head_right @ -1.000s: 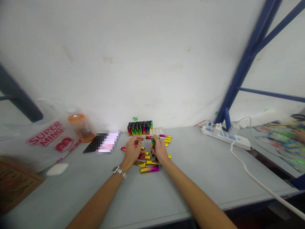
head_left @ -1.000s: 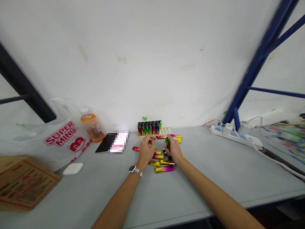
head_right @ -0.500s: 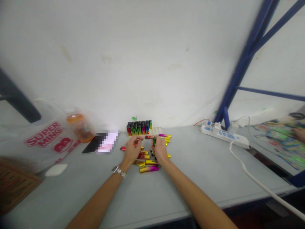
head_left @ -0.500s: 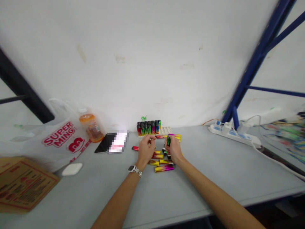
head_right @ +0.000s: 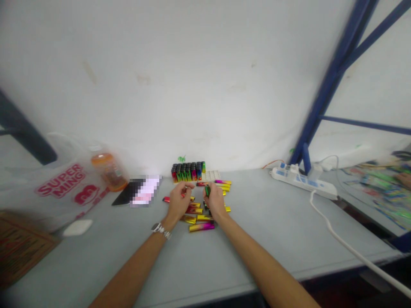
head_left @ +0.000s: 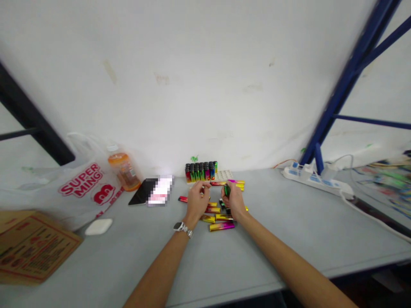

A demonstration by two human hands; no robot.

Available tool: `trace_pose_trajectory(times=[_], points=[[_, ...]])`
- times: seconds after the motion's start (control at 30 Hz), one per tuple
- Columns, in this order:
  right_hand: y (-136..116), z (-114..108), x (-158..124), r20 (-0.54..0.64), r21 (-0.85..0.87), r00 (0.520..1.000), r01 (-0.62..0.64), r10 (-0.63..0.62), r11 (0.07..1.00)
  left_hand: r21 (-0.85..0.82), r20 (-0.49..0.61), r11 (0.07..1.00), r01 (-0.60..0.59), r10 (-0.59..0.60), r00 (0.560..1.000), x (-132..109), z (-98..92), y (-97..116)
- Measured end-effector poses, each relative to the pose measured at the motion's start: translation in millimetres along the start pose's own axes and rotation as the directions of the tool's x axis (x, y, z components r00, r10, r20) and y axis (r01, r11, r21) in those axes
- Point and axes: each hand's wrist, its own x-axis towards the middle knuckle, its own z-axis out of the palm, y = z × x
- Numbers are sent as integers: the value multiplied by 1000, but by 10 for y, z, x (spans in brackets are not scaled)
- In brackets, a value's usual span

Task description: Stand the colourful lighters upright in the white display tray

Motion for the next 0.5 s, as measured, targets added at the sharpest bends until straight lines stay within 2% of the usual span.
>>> trace_pose_trajectory(times=[0.17, 0.3, 0.43, 0.5], points=[[-49, 5, 13, 2, 122, 1000, -11, 11, 993, 5, 7, 1000, 11, -11, 1000, -1, -2, 11], [-124, -3, 11, 59, 179, 998, -38, 28, 983, -3, 14, 1000, 5, -5, 1000, -4, -7, 6], [-129, -10, -18, 157, 71, 988, -5, -6, 997, 4, 17, 1000, 1, -1, 1000, -2, -9, 5], [-100, -13, -31, 151, -35, 987, 61, -55, 998, 15, 15, 1000, 0, 0, 1000, 0, -8, 7]])
